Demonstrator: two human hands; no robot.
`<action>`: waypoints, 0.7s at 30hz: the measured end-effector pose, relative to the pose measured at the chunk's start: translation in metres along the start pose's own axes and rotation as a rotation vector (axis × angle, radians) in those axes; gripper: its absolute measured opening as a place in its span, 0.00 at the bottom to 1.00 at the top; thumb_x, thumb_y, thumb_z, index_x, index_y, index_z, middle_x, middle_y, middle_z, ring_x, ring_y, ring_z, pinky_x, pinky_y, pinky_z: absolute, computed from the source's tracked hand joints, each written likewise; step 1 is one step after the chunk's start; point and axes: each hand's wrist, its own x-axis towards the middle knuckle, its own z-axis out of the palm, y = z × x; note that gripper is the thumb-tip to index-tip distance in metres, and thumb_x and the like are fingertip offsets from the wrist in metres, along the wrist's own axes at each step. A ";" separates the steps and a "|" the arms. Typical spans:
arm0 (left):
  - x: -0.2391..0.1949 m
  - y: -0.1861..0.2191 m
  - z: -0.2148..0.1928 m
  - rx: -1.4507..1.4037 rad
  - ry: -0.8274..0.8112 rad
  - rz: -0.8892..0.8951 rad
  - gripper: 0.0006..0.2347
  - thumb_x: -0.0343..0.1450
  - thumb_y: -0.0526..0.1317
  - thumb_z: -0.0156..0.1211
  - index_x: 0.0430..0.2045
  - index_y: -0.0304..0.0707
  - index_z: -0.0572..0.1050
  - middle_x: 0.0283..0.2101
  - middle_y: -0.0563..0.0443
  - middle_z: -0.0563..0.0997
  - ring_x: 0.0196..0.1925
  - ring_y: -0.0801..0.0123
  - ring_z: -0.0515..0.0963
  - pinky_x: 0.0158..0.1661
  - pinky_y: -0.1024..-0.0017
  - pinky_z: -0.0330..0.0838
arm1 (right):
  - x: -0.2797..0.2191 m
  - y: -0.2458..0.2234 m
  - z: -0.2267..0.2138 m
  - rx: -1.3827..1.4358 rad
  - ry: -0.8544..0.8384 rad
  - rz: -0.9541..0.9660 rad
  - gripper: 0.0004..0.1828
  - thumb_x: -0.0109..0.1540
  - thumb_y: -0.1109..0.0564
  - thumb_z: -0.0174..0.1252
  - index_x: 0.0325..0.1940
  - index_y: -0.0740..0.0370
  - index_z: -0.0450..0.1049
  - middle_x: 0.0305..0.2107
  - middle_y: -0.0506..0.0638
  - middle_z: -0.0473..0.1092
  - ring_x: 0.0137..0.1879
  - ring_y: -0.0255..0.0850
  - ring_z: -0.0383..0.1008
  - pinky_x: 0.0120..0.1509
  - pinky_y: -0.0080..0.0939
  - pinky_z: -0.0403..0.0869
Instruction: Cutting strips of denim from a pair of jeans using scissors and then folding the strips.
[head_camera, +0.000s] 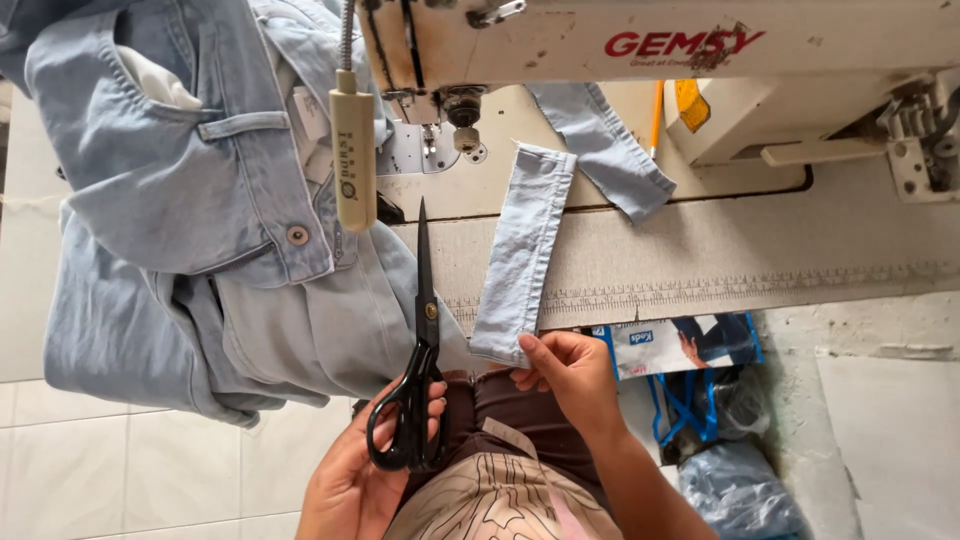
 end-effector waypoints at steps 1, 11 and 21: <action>-0.005 0.003 0.018 -0.012 0.292 -0.107 0.24 0.71 0.27 0.40 0.64 0.12 0.63 0.63 0.10 0.72 0.61 0.33 0.73 0.62 0.56 0.65 | 0.000 -0.005 0.003 -0.020 0.000 -0.002 0.19 0.61 0.48 0.64 0.22 0.65 0.80 0.17 0.56 0.80 0.20 0.37 0.79 0.24 0.29 0.72; 0.026 -0.009 -0.026 0.277 -0.061 -0.228 0.20 0.64 0.33 0.66 0.49 0.18 0.77 0.29 0.35 0.78 0.28 0.53 0.78 0.30 0.56 0.77 | 0.001 -0.016 0.007 -0.063 -0.016 -0.024 0.19 0.64 0.53 0.58 0.28 0.70 0.83 0.19 0.59 0.82 0.22 0.43 0.82 0.26 0.35 0.75; 0.042 -0.016 -0.043 0.423 -0.026 -0.216 0.15 0.63 0.33 0.69 0.41 0.23 0.80 0.21 0.39 0.74 0.21 0.61 0.74 0.18 0.66 0.73 | 0.028 -0.046 0.000 -0.870 0.467 -0.628 0.21 0.67 0.38 0.56 0.29 0.55 0.73 0.28 0.45 0.68 0.34 0.38 0.68 0.43 0.45 0.63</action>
